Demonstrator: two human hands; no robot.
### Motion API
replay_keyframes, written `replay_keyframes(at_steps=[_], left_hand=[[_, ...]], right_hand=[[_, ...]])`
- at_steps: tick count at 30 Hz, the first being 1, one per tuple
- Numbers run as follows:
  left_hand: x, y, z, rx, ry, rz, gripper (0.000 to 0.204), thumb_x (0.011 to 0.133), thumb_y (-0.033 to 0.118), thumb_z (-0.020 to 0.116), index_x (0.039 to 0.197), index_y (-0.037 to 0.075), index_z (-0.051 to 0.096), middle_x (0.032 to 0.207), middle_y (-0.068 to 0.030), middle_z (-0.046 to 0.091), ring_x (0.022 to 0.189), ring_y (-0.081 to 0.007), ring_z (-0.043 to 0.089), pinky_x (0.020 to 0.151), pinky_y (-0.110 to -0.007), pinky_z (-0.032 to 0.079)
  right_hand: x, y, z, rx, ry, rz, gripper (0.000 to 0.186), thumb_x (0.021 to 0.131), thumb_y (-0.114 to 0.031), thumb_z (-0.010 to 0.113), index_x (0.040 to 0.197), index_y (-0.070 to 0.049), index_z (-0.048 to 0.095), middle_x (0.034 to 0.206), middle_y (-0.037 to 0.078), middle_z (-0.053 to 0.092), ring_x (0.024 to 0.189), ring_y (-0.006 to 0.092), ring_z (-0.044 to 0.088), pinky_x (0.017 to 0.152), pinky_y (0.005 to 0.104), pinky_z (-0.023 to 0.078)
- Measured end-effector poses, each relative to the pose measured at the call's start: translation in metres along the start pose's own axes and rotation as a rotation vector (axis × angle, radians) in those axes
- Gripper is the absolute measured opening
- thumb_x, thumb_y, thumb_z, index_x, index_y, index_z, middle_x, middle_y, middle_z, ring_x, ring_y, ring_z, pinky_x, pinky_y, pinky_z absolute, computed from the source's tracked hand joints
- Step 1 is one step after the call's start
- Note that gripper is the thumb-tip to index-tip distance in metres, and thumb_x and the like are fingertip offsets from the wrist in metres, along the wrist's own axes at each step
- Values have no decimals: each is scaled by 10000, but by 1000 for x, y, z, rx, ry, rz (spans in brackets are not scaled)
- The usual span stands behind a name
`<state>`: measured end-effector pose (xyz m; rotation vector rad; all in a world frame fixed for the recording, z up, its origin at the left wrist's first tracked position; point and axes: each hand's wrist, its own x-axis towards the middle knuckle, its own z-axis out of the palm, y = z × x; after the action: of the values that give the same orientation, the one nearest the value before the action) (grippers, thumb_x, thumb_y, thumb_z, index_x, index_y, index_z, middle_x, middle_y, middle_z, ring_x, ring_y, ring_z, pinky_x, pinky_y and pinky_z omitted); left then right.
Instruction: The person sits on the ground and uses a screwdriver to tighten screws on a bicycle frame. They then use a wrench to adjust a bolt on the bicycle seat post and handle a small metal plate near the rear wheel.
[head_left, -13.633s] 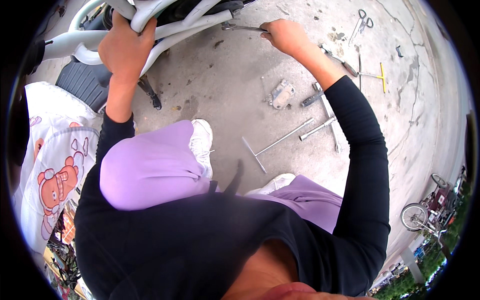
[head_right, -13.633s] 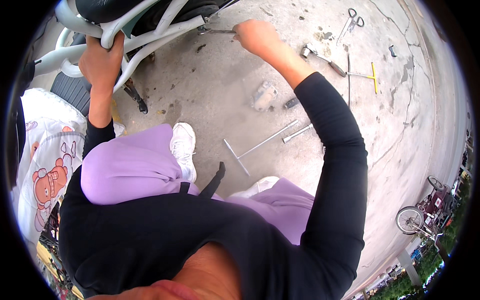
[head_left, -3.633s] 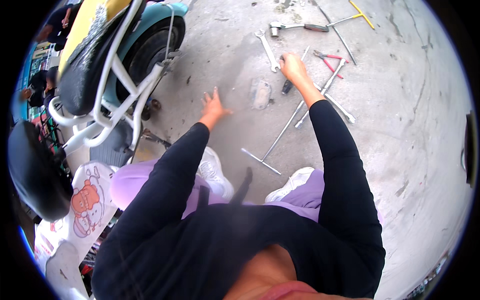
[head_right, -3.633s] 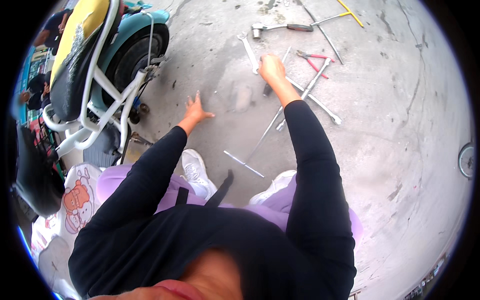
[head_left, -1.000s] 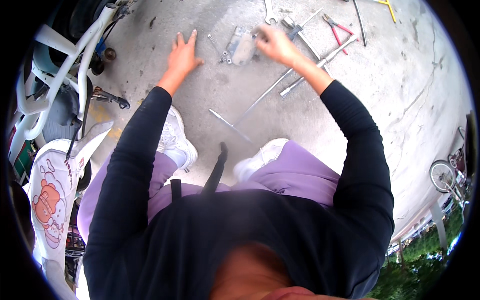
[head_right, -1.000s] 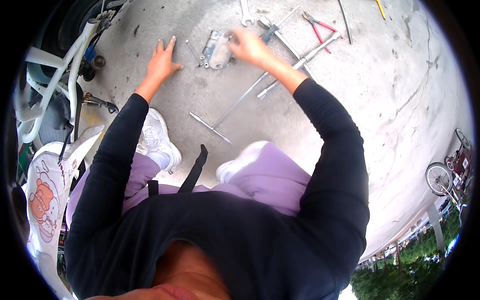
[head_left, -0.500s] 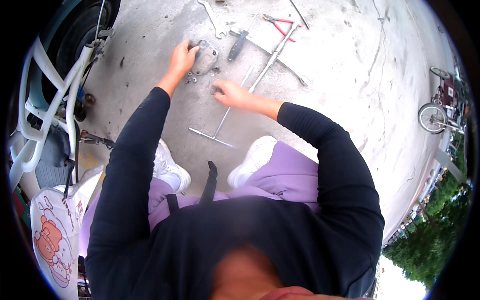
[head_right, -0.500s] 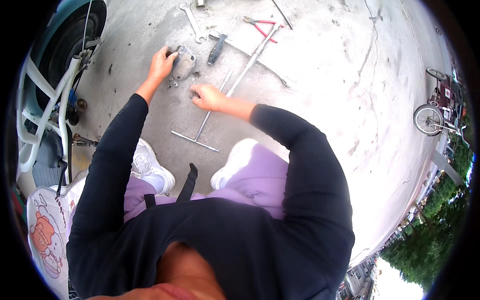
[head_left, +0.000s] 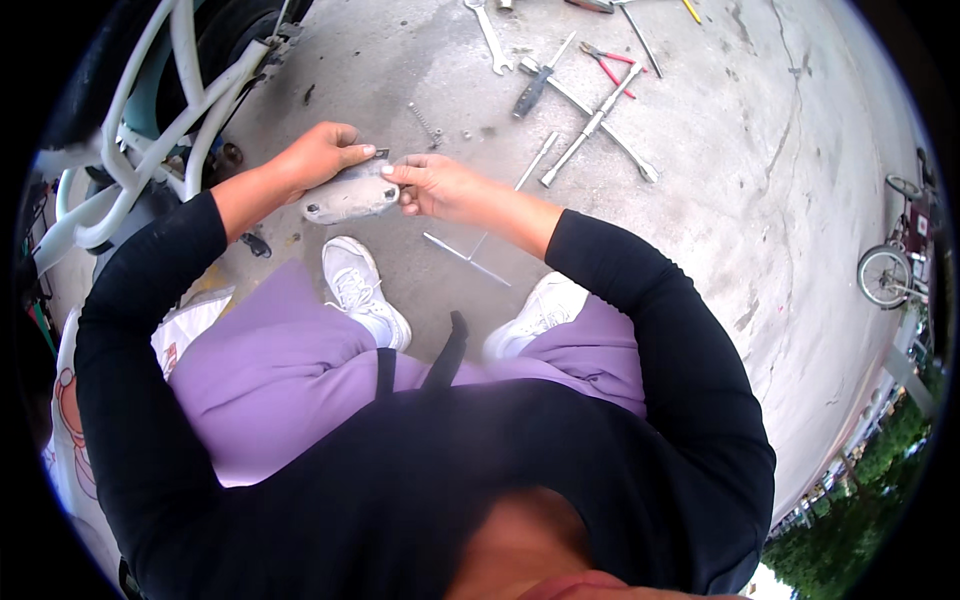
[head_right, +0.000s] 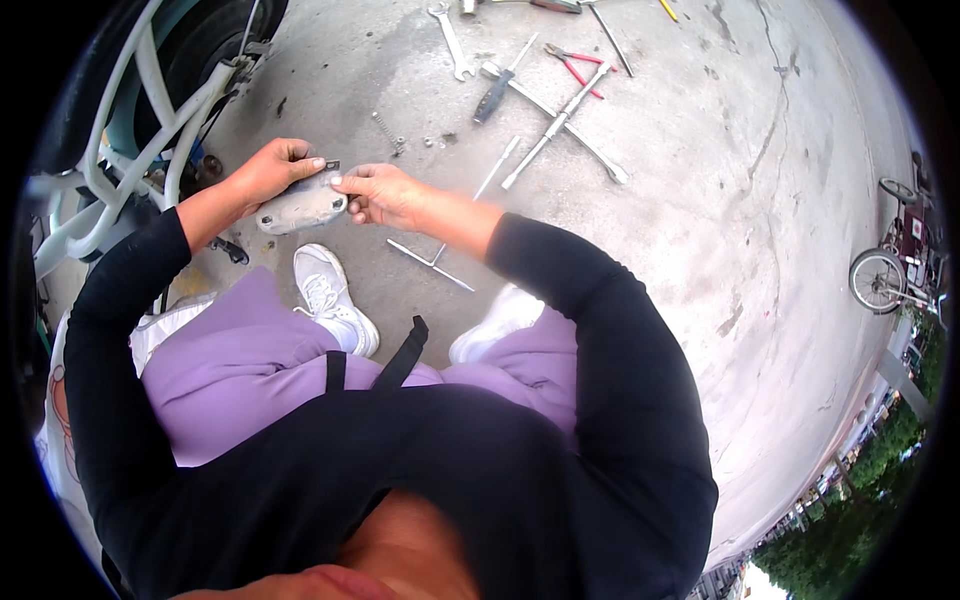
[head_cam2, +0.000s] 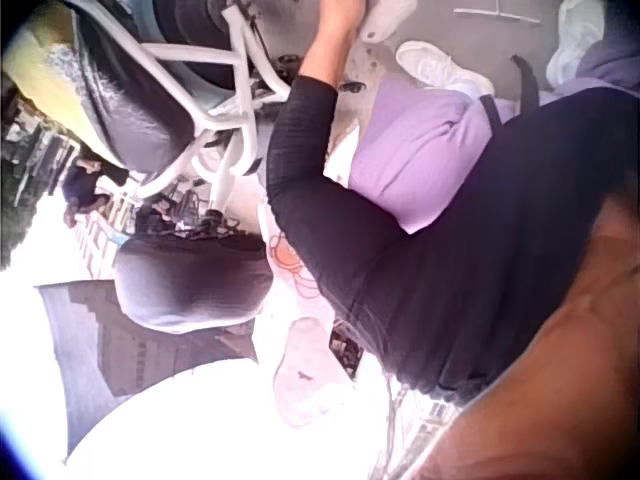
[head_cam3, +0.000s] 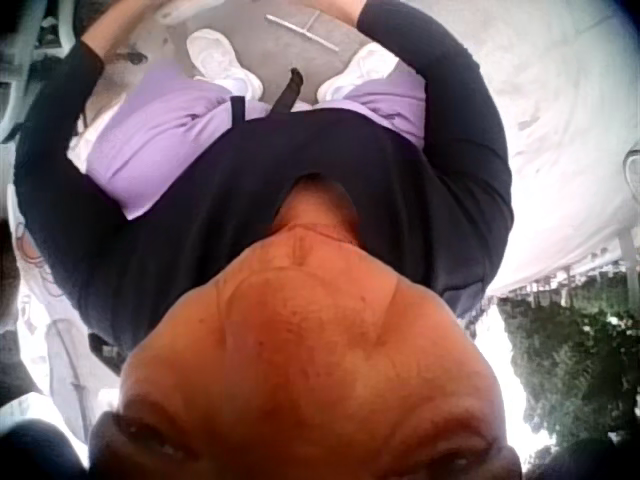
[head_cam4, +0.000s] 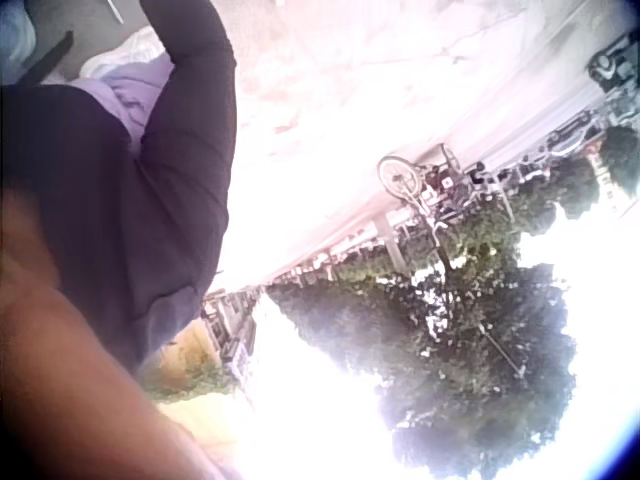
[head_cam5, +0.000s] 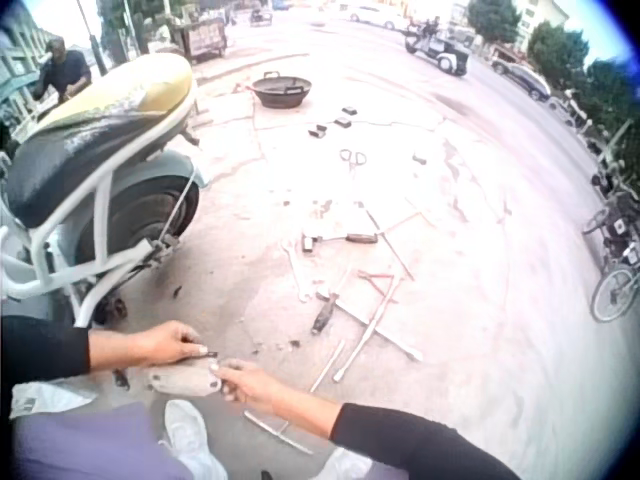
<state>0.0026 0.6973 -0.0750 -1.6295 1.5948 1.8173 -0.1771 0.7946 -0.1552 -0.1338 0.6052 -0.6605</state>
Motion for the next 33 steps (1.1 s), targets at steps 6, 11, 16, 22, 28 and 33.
replay_keyframes(at_steps=[6,11,16,22,28,33], left_hand=[[-41,-58,-8,-875,-113,20,453,868,276,621,1204,-1,497,1114,-120,584,1011,-205,590,872,-336,495],[-16,-102,10,-1209,-52,10,350,876,212,610,1157,25,518,1092,-99,592,967,-195,594,826,-341,490],[-19,-130,8,-1304,62,-6,310,882,205,601,1140,54,518,1056,-72,600,912,-153,577,687,-282,438],[-13,-122,-15,-1254,263,-61,171,860,85,615,982,1,530,902,-87,613,720,-128,600,506,-209,440],[-7,-121,-11,-1187,324,-84,166,858,87,618,984,9,544,920,-81,611,775,-134,596,587,-242,463],[-1,-120,4,-1114,224,-60,173,871,126,611,997,24,551,941,-67,606,806,-147,580,669,-291,473]], right_hand=[[25,18,35,98,25,-69,154,861,-155,622,916,-29,551,760,12,550,620,94,488,547,236,413],[43,16,23,-9,166,-113,137,856,-148,615,896,-31,556,734,8,536,622,92,489,558,239,420],[60,22,29,-1,117,-185,246,851,-161,633,999,25,571,886,57,580,749,120,554,638,267,452],[53,1,9,-554,289,-293,291,867,-155,595,1036,80,568,857,102,642,736,163,629,693,290,521],[55,-7,15,-1062,334,-666,259,812,-142,635,1021,8,605,844,113,669,743,175,645,699,294,505],[60,0,16,-1284,445,-772,163,761,-141,665,875,-30,631,828,138,645,756,287,629,688,358,495]])
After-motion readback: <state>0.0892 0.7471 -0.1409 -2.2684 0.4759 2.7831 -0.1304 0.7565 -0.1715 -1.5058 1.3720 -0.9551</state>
